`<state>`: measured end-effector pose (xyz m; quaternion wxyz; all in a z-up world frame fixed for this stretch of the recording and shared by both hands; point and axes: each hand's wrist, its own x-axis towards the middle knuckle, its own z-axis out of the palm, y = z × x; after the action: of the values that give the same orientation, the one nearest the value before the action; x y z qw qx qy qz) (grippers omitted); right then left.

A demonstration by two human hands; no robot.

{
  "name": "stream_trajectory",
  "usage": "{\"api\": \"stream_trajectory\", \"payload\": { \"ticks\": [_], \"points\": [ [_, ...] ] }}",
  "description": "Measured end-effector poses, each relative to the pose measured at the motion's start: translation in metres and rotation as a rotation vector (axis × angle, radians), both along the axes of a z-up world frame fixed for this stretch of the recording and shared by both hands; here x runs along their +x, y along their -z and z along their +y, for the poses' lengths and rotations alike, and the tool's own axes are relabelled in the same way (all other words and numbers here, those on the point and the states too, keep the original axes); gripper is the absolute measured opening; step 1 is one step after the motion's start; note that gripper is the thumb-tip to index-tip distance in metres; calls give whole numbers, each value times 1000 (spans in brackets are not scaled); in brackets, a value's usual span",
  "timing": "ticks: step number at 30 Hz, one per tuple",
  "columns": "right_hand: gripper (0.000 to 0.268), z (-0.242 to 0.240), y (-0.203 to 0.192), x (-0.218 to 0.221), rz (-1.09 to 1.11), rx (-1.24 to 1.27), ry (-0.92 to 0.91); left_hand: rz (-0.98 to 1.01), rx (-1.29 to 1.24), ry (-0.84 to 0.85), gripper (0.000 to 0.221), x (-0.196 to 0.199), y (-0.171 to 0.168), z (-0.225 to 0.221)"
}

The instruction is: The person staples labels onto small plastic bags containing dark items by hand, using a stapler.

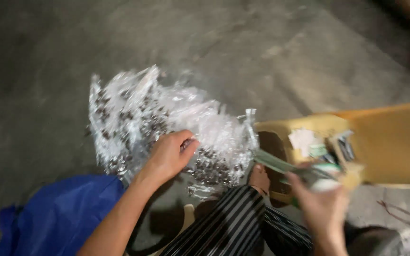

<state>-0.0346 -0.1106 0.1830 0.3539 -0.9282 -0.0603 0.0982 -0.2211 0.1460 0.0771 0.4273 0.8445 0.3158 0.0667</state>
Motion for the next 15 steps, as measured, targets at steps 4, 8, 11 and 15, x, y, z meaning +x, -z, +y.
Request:
{"api": "stream_trajectory", "payload": {
  "ticks": [4, 8, 11, 15],
  "points": [
    [28, 22, 4, -20, -83, 265, -397, -101, -150, 148, 19, 13, -115, -31],
    [23, 42, -18, -24, -273, 438, -437, -283, -76, 400, 28, 12, -175, -62],
    [28, 36, -42, -13, -267, 703, -427, -355, 243, 384, 37, 14, -175, -77],
    [29, 16, -74, -19, -159, 800, -478, -561, 343, 169, 52, 29, -193, -69]
  ]
}}
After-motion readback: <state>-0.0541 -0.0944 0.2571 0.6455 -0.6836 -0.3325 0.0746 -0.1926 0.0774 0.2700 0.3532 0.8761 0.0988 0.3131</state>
